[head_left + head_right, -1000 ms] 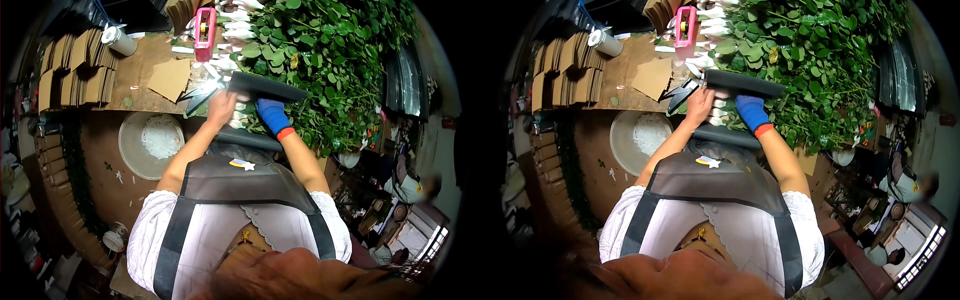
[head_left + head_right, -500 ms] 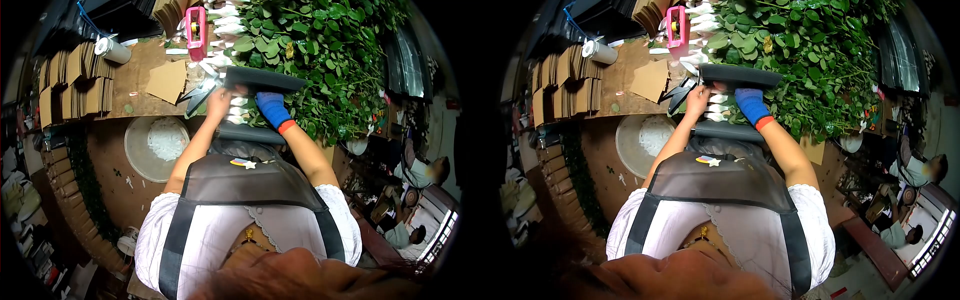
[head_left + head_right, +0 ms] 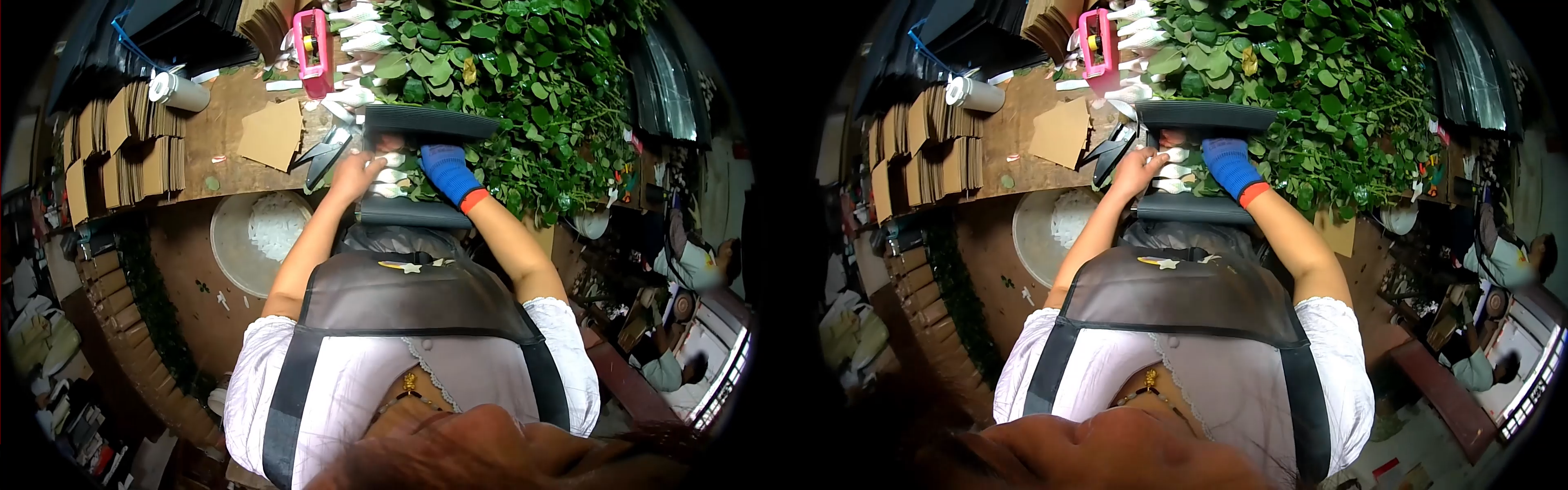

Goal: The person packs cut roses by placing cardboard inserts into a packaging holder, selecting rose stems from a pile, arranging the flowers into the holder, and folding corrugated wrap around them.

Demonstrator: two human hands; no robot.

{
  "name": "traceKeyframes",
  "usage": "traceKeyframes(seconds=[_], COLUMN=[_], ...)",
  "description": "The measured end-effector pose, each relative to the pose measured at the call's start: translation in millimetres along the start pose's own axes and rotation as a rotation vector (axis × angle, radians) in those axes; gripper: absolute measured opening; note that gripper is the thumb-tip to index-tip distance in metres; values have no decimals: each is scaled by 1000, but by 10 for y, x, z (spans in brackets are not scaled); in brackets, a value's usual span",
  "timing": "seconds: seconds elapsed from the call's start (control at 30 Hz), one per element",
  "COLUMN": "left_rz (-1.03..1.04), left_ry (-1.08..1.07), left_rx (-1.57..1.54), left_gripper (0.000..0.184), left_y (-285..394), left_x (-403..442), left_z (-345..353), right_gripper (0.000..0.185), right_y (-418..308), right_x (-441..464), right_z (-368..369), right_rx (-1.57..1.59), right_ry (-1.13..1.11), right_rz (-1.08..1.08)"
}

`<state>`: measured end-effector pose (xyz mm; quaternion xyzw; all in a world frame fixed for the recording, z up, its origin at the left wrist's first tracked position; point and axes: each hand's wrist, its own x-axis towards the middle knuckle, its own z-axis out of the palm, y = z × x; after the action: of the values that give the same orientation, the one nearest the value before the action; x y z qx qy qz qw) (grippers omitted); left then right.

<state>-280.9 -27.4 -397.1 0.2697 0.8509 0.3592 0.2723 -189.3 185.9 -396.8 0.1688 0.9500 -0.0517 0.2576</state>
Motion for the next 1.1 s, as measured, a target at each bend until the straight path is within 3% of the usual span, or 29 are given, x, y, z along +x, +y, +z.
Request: traceKeyframes(seconds=[0.1,0.2,0.27,0.33,0.4,0.43,0.47,0.53,0.63,0.67,0.73,0.8,0.83,0.93,1.03,1.1], left_rz=[-56,-131,147,-57,-37,-7,-41,21,73,-139,-39,-56,-131,8,91,108], left_ry=[99,266,264,-50,-39,-150,-250,-221,-64,-94,-32,-61,-157,-56,-320,-354], left_rx=[-169,-623,-531,-123,-29,-14,0,11,-209,-425,-619,-433,-73,-61,130,128], left_gripper=[36,25,27,36,41,45,42,37,30,22,16,14,18,34,46,43], left_y=[-56,-439,-439,-347,-153,-57,-76,-152,-305,-306,-333,-434,-448,-157,-33,-125], left_x=[-33,-24,-76,-130,-148,-138,-90,-96,-147,-162,-217,-289,-309,-408,-243,-182], left_z=[39,-213,-388,-455,-272,-262,-191,-99,-217,-412,-714,-750,-807,-633,-425,-325], right_gripper=[41,32,39,47,55,59,63,69,70,69,66,63,53,43,35,29], right_y=[-15,31,87,14,-86,-127,-171,-194,-174,-161,-120,3,-6,-148,-281,-370], right_x=[-26,-129,-180,-196,-154,-142,-134,-126,-91,-114,-201,-319,-462,-756,-656,-515], right_z=[-45,-164,-325,-377,-389,-387,-376,-324,-293,-312,-358,-560,-657,-920,-799,-560], right_rx=[9,73,84,55,-14,-22,-32,-36,-40,-49,-7,80,91,300,60,-90], right_ry=[16,30,-73,-145,-164,-152,-142,-141,-131,-107,-116,-180,-99,-4,-212,-234], right_rz=[3,-58,-96,-115,-87,-48,-9,42,42,23,-15,-68,-32,-142,-353,-417])
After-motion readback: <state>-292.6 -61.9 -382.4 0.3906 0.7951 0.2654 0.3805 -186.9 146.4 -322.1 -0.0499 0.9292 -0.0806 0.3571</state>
